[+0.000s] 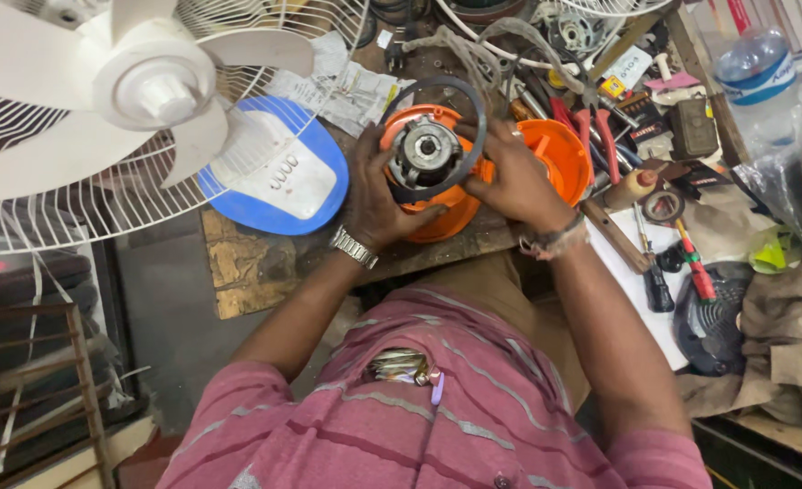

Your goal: The person assembles an orange electric kettle by inserting the motor into the base, securing the rubber gasket, and fitting the lid. They handle the kettle body, motor, gasket, and lid, and briefly use a screwdriver on the wiring.

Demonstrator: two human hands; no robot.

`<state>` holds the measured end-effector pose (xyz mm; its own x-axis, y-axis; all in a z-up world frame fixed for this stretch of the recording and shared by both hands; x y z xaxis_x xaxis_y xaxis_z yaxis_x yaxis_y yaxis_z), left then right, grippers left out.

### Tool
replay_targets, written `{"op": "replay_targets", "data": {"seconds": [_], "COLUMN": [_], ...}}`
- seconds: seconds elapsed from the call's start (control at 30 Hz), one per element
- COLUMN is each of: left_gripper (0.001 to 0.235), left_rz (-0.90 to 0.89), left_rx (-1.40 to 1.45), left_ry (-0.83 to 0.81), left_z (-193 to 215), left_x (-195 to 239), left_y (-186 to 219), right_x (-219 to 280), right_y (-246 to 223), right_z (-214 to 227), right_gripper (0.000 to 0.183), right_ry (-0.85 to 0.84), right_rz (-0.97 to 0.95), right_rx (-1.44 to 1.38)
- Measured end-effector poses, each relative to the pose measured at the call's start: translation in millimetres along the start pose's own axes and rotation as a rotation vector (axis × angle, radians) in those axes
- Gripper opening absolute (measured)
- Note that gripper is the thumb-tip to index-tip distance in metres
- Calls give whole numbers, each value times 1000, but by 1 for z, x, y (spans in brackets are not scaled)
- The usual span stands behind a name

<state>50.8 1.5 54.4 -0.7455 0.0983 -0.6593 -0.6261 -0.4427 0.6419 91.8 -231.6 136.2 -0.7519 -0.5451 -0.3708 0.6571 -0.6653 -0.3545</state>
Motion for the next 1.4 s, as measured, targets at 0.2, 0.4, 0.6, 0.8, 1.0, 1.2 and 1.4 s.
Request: {"op": "replay_targets", "data": {"seconds": [0.2,0.4,0.6,0.8,1.0,1.2,1.4], "left_gripper": [136,127,124,122,121,125,121], "left_rz": [205,136,88,129,114,110,116], "left_rx": [184,185,262,218,193,91,105], "left_ry": [53,200,265,262,260,212,251], "left_z": [-5,-12,-15,-15,-15,-15,-18], "left_x": [-9,5,3,5,5,7,5], "left_y": [0,-5,-3,2,6,9,12], "right_x": [-58,-86,-100,-101,-100,-80,-66], "right_y": [2,-5,-17,-23,-27,-23,-20], "right_z": [-10,-15,-6,0,9,8,-9], "right_gripper": [88,79,60,61,65,60,47], "right_ry": [-192,-415,-438,-496,-434,-235,-153], "right_rz": [201,303,387,287,282,146,-98], "right_rx": [-25,76,200,187,183,138,242]}}
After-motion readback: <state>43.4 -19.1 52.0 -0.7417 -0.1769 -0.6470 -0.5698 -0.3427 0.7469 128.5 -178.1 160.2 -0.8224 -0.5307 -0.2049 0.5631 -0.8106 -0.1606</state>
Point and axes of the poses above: each hand's wrist, its own x-axis away from the middle knuckle, its own z-axis out of the back of the hand, y = z × x, the point moved 1 cm from there along -x, towards the middle knuckle, and after that the axes turned 14 degrees about x, right-handed, at the moved point
